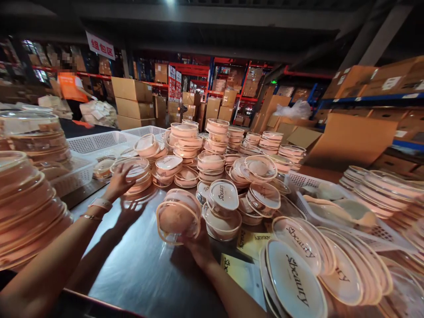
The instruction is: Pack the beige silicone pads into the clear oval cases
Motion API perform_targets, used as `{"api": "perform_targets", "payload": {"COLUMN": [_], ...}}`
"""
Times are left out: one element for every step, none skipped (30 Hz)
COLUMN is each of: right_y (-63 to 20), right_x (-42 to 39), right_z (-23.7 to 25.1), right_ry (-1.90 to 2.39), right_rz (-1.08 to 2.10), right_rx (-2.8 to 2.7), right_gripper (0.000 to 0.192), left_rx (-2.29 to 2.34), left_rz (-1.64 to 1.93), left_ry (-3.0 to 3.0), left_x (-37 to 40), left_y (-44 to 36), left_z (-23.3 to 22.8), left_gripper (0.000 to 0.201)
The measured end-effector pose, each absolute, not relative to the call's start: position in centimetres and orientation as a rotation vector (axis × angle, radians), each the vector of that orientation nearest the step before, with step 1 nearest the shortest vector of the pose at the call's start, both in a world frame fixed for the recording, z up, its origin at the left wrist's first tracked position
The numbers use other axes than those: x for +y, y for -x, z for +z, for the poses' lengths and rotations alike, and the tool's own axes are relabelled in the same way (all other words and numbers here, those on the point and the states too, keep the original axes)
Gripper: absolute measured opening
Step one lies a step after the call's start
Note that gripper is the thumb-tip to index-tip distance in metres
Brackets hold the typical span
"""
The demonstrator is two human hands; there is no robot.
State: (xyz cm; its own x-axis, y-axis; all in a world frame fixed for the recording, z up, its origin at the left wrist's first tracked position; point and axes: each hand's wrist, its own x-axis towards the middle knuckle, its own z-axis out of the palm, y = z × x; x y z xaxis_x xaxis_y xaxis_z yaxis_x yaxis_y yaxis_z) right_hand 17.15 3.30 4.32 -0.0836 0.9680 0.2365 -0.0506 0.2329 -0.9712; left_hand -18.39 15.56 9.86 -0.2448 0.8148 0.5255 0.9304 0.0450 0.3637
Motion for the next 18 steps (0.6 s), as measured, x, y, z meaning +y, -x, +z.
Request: {"api": "perform_targets", "payload": {"right_y": [-17.2,-17.2,-17.2,-17.2,-17.2,-17.2,-17.3,-17.4,-17.6,-17.7,-17.9,-18.1,-18.3,-18.4,-18.5,-18.5,-18.5,-18.5], "right_x": [3.4,3.5,3.6,3.7,3.7,3.7,3.6,3.6,3.5,3.5,3.6,3.6,3.7,3.8,3.8,3.8,3.8,3.7], "right_z": [4.2,4.0,3.8,3.6,3.5,3.4,3.5,3.7,4.0,4.4,4.9,5.2,5.6,5.8,5.9,5.9,5.8,5.8], "right_ry": [0.942,0.924,0.909,0.897,0.887,0.872,0.843,0.797,0.739,0.680,0.630,0.602,0.599,0.614,0.639,0.667,0.692,0.708], "right_rz": [1.121,1.117,1.104,1.089,1.086,1.112,1.172,1.261,1.368,1.471,1.548,1.600,1.634,1.659,1.683,1.713,1.748,1.786], "right_rx": [-1.329,-1.313,-1.292,-1.269,-1.250,-1.232,-1.216,-1.198,-1.170,-1.127,-1.066,-1.004,-0.953,-0.920,-0.906,-0.908,-0.916,-0.922], "right_gripper": [0.066,0.065,0.065,0.065,0.063,0.061,0.058,0.055,0.052,0.048,0.045,0.042,0.040,0.037,0.036,0.035,0.035,0.036], "left_rx": [-2.139,-2.134,-2.117,-2.084,-2.014,-1.900,-1.794,-1.679,-1.493,-1.357,-1.287,-1.238,-1.231,-1.232,-1.226,-1.209,-1.194,-1.185], "left_rz": [-1.070,-1.192,-1.341,-1.493,-1.619,-1.719,-1.720,-1.698,-1.830,-2.022,-2.219,-2.425,-2.595,-2.721,-2.805,-2.861,-2.895,-2.916], "left_ry": [1.734,1.670,1.678,1.760,1.964,2.313,2.569,2.802,3.064,3.182,3.214,3.185,3.114,3.044,3.005,3.004,3.031,3.072], "left_x": [14.9,14.1,13.3,12.4,11.5,10.5,9.6,8.8,8.1,7.5,7.1,6.9,6.9,6.9,7.0,7.2,7.3,7.3], "left_y": [18.4,18.0,17.2,16.0,14.3,12.3,10.1,7.7,5.5,3.4,1.7,0.4,-0.5,-1.1,-1.3,-1.3,-1.1,-0.8], "left_z": [9.7,9.4,8.9,8.3,7.7,7.1,6.6,6.3,6.2,6.4,6.7,7.1,7.5,7.7,7.8,7.7,7.4,7.0], "left_gripper": [0.066,0.069,0.071,0.072,0.071,0.073,0.075,0.080,0.087,0.089,0.092,0.096,0.098,0.101,0.101,0.100,0.096,0.092]}}
